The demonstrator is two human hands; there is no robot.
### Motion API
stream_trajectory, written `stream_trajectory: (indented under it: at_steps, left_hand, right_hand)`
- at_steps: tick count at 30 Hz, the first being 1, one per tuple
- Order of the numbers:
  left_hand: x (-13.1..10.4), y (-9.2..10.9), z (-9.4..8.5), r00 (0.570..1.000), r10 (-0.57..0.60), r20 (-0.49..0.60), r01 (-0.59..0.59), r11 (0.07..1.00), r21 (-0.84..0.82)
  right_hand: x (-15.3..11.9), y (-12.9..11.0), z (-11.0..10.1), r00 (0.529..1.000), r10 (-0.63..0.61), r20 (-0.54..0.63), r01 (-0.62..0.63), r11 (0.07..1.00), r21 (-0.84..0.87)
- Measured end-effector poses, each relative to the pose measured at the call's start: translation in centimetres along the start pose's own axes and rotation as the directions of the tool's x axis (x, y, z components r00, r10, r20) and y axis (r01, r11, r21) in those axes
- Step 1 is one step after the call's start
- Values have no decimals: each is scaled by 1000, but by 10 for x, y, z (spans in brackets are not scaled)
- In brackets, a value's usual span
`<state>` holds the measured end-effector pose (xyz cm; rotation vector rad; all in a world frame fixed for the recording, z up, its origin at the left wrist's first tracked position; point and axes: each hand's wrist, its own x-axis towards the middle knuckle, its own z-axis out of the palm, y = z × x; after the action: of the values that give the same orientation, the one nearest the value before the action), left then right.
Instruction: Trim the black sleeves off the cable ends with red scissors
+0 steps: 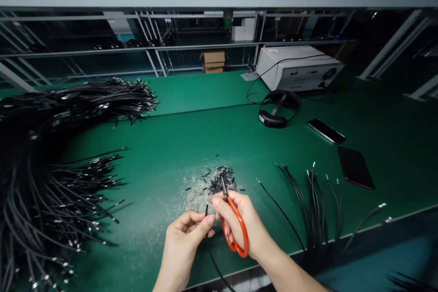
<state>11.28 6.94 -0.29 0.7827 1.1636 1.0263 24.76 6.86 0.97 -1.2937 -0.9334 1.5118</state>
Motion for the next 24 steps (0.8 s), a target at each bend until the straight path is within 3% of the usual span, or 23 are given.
stream_trajectory:
  at_steps: [11,18,24]
  left_hand:
    - [-1,0,3,999,16,-40,-14,999,49]
    - [-1,-1,3,997,51,-62,-46,996,73]
    - [-2,-2,1,1000,22,-2,-22,997,69]
  right_hand:
    - [1,-1,-2,999,29,30,-26,995,-97]
    - [-2,-1,1,999,4,-35,-9,989,-146]
    - [1,-6,-6,999,16,52,-8,988,-154]
